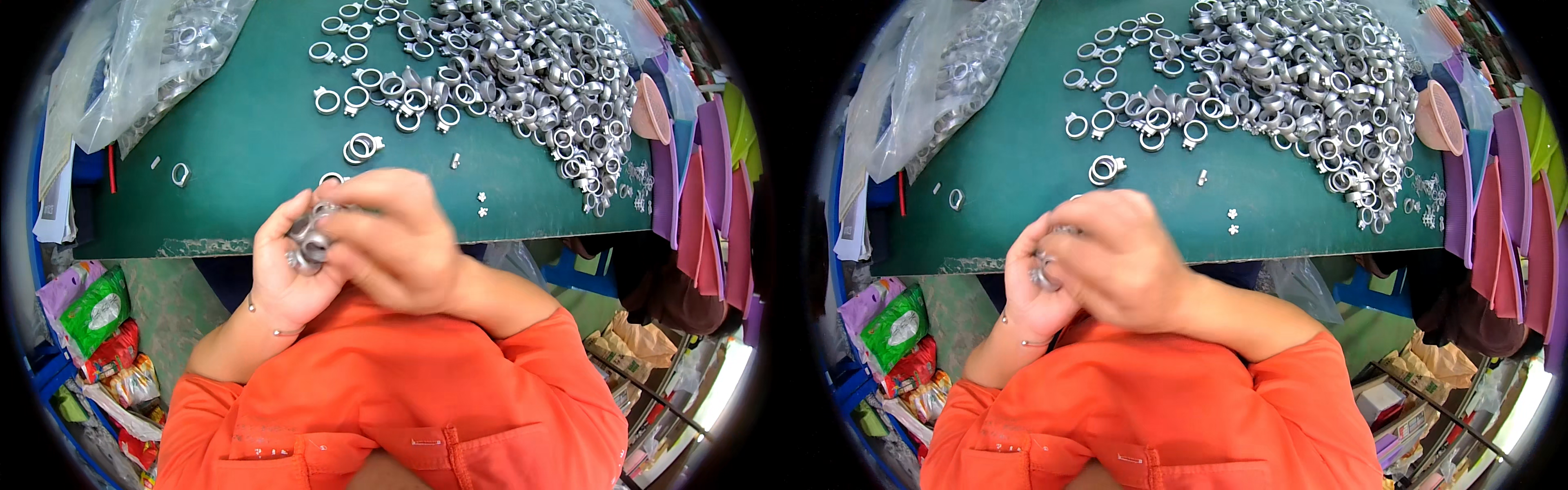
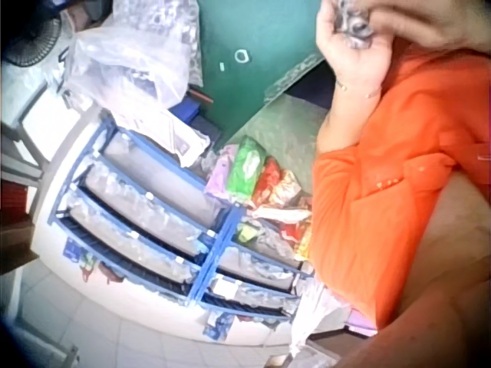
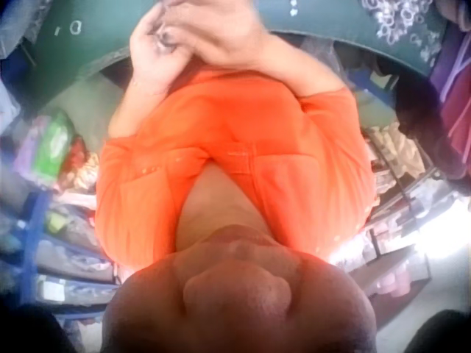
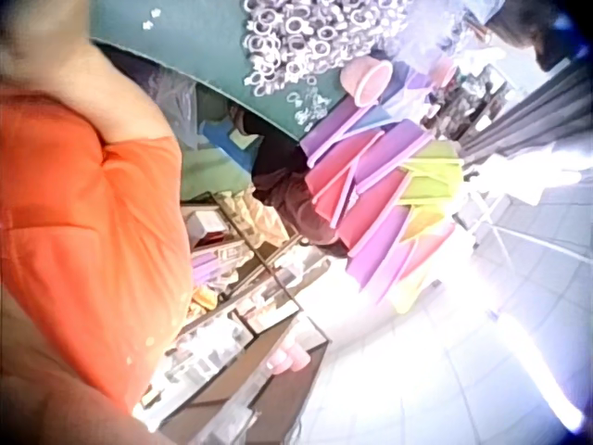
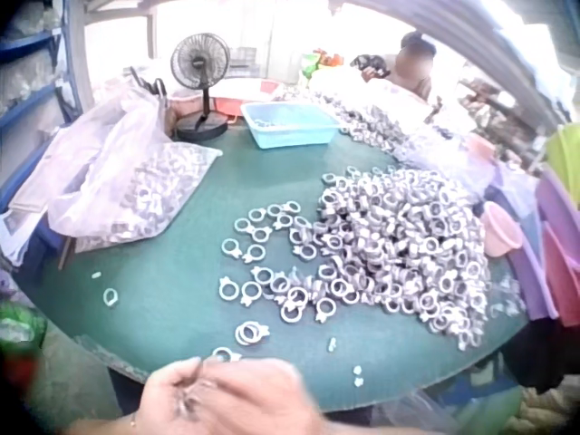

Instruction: The person sorts metal components from a large pile on a green workbench, picking up two pieces at a time and placing them into a small blue tray or organized piles on the table.

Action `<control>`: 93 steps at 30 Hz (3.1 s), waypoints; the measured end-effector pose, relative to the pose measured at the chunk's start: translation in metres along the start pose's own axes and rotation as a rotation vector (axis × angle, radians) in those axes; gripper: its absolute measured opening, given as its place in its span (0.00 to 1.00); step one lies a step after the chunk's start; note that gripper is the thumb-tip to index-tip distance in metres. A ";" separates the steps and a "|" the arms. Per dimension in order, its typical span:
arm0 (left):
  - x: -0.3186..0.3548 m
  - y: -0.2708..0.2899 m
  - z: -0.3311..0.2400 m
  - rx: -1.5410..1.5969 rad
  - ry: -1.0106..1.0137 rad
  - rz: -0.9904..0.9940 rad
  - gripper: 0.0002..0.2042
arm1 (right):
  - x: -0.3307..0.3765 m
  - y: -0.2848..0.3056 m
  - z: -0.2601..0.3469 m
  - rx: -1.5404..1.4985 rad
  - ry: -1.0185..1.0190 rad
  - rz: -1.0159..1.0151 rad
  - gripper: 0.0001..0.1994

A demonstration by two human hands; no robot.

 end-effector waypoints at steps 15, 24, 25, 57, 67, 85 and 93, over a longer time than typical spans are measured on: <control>-0.058 0.151 -0.030 0.020 -0.165 -0.567 0.15 | 0.031 0.112 -0.057 0.328 -0.259 0.296 0.09; -0.111 0.094 -0.051 -1.106 -0.431 -0.273 0.16 | 0.035 0.133 -0.076 0.871 -0.205 0.003 0.07; -0.104 0.091 -0.052 -1.316 -0.433 -0.241 0.16 | 0.026 0.124 -0.073 0.785 -0.203 -0.016 0.07; -0.010 -0.031 -0.034 -1.829 -1.506 0.023 0.11 | 0.009 0.058 -0.064 0.560 -0.164 0.142 0.13; -0.005 -0.029 -0.033 -1.809 -1.476 0.052 0.14 | 0.023 0.070 -0.068 -0.259 -0.589 -0.174 0.03; -0.008 -0.017 -0.031 -1.768 -1.553 0.065 0.15 | 0.009 0.086 -0.076 -0.096 -0.780 -0.071 0.14; -0.007 -0.017 -0.030 -1.762 -1.533 0.049 0.15 | 0.016 0.080 -0.080 -0.208 -1.012 -0.085 0.08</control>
Point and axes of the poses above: each hand's wrist, its own x-axis away from the middle knuckle, its own y-axis out of the back of the hand, z = x × y, the point moved 2 cm from there along -x, towards the middle knuckle, and after that the axes turned 10 degrees about -z, right-handed, at the moved point
